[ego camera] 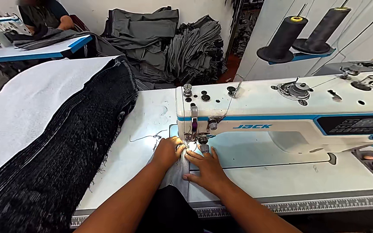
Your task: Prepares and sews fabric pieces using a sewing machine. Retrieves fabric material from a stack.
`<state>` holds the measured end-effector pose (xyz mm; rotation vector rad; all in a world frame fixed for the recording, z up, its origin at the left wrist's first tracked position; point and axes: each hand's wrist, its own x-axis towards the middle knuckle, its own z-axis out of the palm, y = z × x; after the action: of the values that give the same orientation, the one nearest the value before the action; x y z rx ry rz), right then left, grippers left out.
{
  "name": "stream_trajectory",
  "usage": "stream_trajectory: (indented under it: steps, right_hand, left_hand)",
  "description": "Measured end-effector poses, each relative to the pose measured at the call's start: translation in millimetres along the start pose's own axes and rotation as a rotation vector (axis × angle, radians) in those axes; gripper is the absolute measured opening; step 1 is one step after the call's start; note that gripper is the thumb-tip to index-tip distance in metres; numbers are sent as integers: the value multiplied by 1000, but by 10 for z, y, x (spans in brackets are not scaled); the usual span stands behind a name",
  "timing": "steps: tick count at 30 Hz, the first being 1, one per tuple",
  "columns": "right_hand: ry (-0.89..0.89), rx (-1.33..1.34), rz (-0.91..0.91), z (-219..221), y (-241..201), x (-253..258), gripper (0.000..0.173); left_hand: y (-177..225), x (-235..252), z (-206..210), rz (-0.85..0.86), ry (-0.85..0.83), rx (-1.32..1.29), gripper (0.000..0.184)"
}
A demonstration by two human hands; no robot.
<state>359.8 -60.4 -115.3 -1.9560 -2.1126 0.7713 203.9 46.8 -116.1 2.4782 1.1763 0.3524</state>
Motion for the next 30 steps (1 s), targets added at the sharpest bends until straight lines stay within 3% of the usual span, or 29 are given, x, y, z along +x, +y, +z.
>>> stream_trajectory:
  steps: [8,14,22,25,28,30]
  right_hand:
    - [88,20,-41,52,-7,-22,65]
    - [103,36,-60,73,-2,-22,62]
    - [92,17,-61,77,1,-16,56]
    - [109,10,-233,140,51,-47,45]
    - [65,12,-428,168,48,-96,49]
    - [39,6,-499,218,19,-175,49]
  left_hand:
    - [-29,126,-91,-11,-74,42,33]
    - [-161,412,-49,44,131,75,17]
    - [-176,423,-120,-53,114,83,24]
    - [-321,-81,-238,-90,217,-79,44]
    - [-445,-1110,-339,92,334,-38,59]
    - [-477,-1784,-387,161,297,-9,66]
